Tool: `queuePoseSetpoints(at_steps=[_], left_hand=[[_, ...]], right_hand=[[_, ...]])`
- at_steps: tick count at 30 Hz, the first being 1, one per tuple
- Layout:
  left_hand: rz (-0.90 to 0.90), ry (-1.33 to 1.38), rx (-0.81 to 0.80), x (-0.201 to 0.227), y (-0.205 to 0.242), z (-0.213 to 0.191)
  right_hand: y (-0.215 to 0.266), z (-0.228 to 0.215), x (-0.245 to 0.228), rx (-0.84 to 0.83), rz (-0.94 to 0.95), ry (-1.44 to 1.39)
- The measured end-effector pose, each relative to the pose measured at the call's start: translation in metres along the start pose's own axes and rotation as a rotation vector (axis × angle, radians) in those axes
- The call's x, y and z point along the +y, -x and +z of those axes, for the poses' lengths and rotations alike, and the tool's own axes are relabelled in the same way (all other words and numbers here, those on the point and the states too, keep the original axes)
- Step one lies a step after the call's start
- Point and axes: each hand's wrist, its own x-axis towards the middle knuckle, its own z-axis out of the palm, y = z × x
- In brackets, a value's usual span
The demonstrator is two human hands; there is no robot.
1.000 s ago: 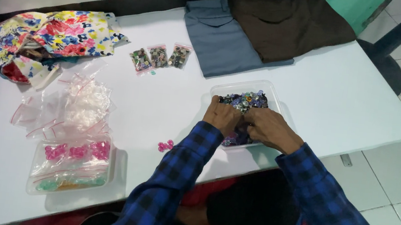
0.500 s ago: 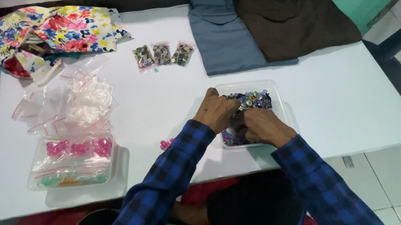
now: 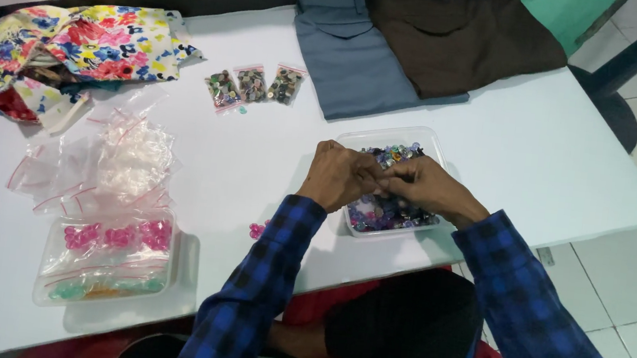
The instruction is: Sorting small pink buttons from a mixed container and placing them into small plastic bags.
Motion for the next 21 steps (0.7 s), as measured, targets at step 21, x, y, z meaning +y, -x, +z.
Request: queuePoseSetpoints(at_steps=[21], left_hand=[[0.033,0.149,0.105,-0.059,0.018,0.058]], right_hand=[[0.006,-0.002,-0.010,-0.092,0.192,-0.454]])
